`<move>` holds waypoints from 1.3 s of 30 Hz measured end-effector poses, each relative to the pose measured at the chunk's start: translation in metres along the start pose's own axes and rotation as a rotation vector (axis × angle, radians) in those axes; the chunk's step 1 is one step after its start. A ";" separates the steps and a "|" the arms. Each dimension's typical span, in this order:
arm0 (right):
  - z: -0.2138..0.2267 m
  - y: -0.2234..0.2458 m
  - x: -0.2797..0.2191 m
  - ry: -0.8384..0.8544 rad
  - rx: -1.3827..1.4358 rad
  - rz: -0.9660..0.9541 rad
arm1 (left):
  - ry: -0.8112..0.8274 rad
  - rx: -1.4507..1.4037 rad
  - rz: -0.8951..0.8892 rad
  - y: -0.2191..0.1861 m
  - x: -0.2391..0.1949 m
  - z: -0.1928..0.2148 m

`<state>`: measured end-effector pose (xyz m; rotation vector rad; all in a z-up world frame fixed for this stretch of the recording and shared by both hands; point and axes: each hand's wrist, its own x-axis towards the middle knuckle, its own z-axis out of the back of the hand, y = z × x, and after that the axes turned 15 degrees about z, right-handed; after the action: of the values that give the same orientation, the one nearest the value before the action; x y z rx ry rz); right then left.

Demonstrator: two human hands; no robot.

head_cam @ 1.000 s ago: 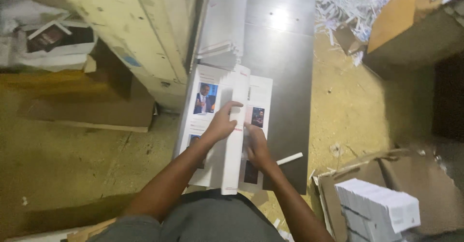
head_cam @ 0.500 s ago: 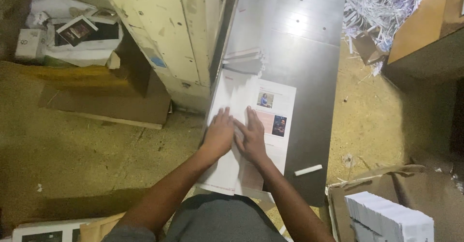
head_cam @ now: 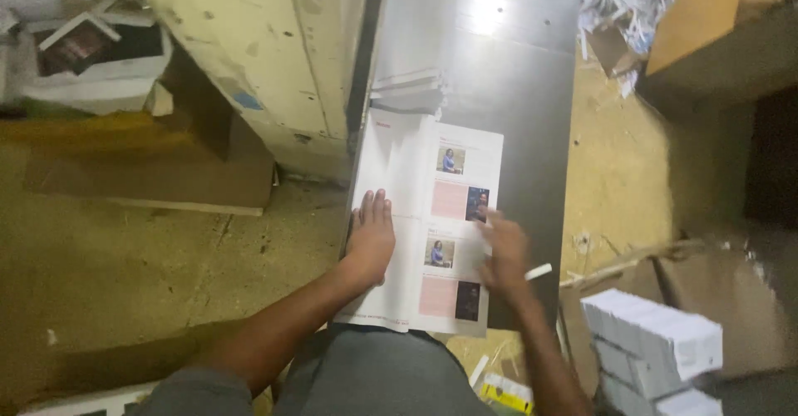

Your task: Manually folding printed sheets into booklets at a finishing station

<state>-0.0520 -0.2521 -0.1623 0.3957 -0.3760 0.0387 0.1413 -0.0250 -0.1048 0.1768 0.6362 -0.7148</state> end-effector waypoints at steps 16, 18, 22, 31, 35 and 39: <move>-0.021 0.129 -0.004 -0.102 0.207 -0.347 | -0.072 0.227 0.046 -0.014 0.037 -0.047; -0.030 0.171 -0.003 0.063 0.324 -0.237 | -0.141 0.332 0.109 -0.018 0.049 -0.062; -0.071 0.167 -0.041 -0.034 0.205 -0.326 | -0.166 0.409 0.158 -0.024 0.049 -0.070; -0.073 0.023 0.166 -0.535 0.688 -0.625 | -0.140 0.157 0.137 -0.022 0.047 -0.062; -0.073 -0.050 0.227 -0.571 0.682 -0.574 | -0.060 0.176 0.090 -0.021 0.054 -0.067; -0.084 -0.060 0.229 -0.385 0.203 -0.556 | -0.071 0.109 0.101 -0.019 0.051 -0.065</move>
<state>0.1974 -0.2831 -0.1723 0.7007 -0.6319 -0.5522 0.1267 -0.0443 -0.1856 0.2806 0.5171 -0.6558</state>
